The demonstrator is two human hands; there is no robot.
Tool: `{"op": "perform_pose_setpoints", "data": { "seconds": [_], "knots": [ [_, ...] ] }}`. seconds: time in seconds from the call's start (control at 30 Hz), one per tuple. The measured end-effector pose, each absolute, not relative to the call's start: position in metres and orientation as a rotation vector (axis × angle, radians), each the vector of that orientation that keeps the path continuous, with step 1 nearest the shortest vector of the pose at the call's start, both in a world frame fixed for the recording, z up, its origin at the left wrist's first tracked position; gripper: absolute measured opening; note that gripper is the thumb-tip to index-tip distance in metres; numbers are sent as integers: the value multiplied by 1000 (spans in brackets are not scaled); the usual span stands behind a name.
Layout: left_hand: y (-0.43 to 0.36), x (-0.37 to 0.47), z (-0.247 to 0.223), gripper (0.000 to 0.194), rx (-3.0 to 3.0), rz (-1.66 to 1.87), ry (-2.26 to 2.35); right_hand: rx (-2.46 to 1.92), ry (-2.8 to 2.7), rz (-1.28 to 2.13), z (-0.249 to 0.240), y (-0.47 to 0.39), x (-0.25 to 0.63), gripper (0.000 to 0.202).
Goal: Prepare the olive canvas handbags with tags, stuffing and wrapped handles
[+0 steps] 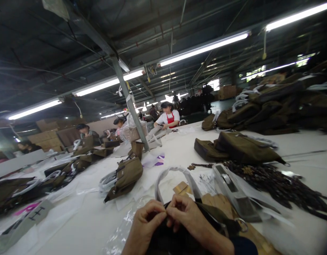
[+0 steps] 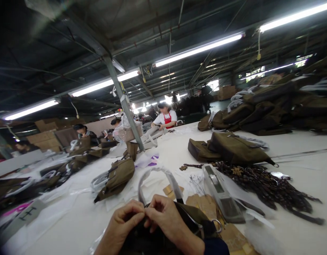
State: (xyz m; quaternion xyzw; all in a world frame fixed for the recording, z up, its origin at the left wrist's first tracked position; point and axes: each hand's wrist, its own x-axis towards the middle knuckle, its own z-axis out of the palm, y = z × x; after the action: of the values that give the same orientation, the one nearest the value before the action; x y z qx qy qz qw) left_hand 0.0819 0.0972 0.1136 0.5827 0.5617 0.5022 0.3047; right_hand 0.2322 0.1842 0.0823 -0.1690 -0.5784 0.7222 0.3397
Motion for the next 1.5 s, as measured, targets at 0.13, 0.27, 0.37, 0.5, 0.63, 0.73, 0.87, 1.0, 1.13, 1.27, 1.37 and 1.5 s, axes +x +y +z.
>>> {"op": "perform_pose_setpoints", "data": {
  "seconds": [0.13,0.27,0.37,0.5,0.63,0.73,0.87,1.0,1.13,1.27,1.37,1.5],
  "knots": [
    [94,78,113,25,1253,1274,1425,-467,-1466,1889,85,186,232,38],
    [98,78,111,32,1170,1236,1459,-454,-1431,1875,85,185,235,39],
    [101,81,110,33,1174,1194,1470,-472,-1393,1899,82,185,236,40],
    [97,83,114,30,1204,1185,1449,-447,-1397,1925,78,187,238,37],
    [92,85,119,26,1207,1191,1445,-467,-1398,1947,79,186,240,37],
    [93,86,119,23,1210,1214,1458,-498,-1403,1954,79,185,241,36],
    [95,87,115,24,1198,1255,1495,-517,-1398,1976,77,185,241,38],
    [96,88,113,27,1187,1252,1558,-512,-1478,1929,78,185,242,36],
    [97,90,114,28,1219,1239,1574,-531,-1518,1890,79,185,242,38],
    [98,91,114,29,1211,1238,1570,-545,-1547,1843,77,185,241,38],
    [99,90,112,29,1214,1241,1572,-539,-1580,1805,77,184,242,37],
    [101,89,110,28,1194,1238,1583,-556,-1615,1757,78,183,242,36]
  ]
}}
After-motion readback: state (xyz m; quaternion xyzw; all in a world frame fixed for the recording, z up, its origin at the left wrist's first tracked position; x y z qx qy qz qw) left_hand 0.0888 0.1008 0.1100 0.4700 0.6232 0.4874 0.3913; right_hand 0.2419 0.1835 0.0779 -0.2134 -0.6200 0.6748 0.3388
